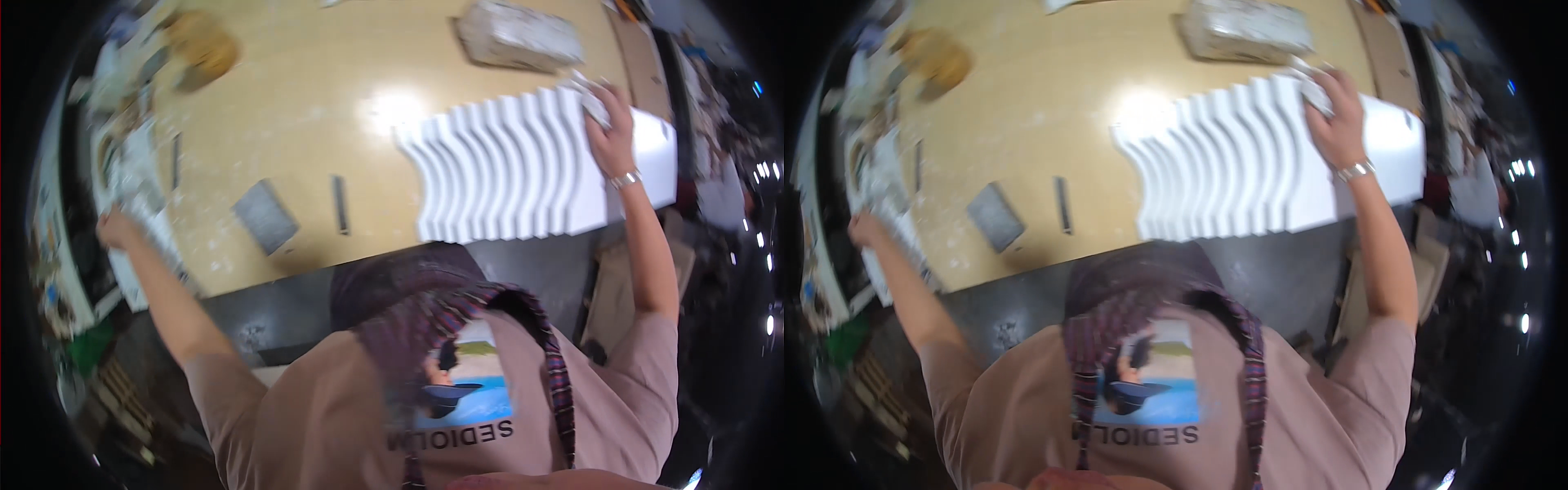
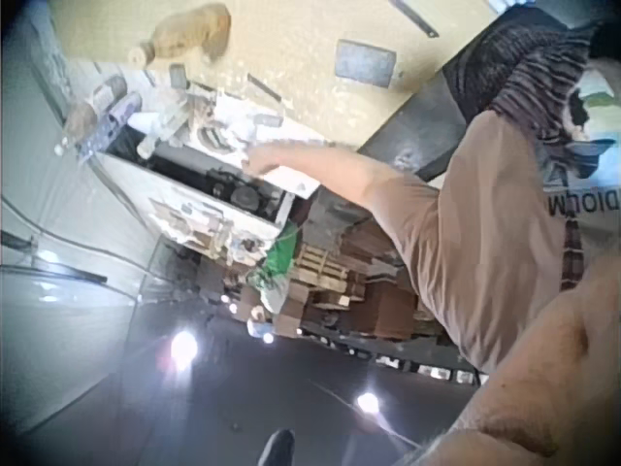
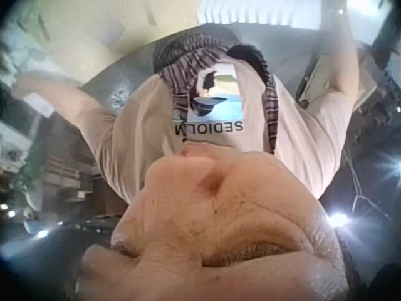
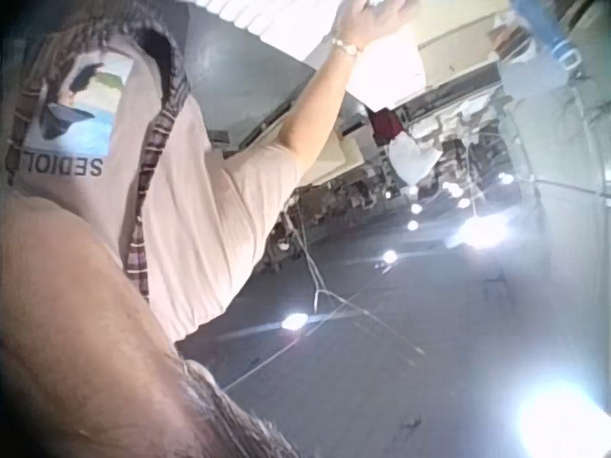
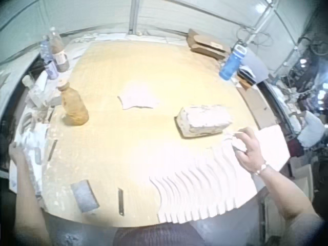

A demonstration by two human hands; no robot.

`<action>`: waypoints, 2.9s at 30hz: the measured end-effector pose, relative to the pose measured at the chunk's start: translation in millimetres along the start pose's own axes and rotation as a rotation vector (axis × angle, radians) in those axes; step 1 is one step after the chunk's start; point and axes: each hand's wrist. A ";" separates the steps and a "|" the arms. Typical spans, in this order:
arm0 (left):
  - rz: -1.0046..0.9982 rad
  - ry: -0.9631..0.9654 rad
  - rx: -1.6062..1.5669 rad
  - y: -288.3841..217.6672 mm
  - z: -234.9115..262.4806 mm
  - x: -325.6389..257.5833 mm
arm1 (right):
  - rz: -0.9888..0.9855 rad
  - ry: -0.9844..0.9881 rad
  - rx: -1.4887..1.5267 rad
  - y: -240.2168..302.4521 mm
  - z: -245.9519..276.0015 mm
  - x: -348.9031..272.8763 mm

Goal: The person sands the inner curves and flat surfaces of multiple white wooden furniture panels using a sanding block. They wipe away dust with a cloth, inspect the edges with their fingers, and handle each panel one at a time from a stack on the workbench.

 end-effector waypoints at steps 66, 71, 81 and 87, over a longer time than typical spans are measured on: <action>-0.495 1.576 -0.129 -445.0 -145.7 -676.0 | -0.070 -0.022 0.199 9.1 15.0 5.7; -0.261 1.891 -0.038 -411.5 -100.5 -621.6 | -0.117 -0.013 0.198 12.8 21.5 3.5; -0.445 1.476 -0.151 -431.6 -124.8 -687.4 | -0.183 0.137 0.159 14.1 24.3 7.0; -0.500 1.329 -0.166 -432.9 -131.4 -693.5 | -0.076 -0.087 0.184 12.0 9.9 6.7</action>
Point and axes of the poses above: each hand's wrist, its own x-axis towards the middle knuckle, its own z-axis out of the back of the hand, y = z × x, and after that the axes turned 5 degrees about y, right-handed
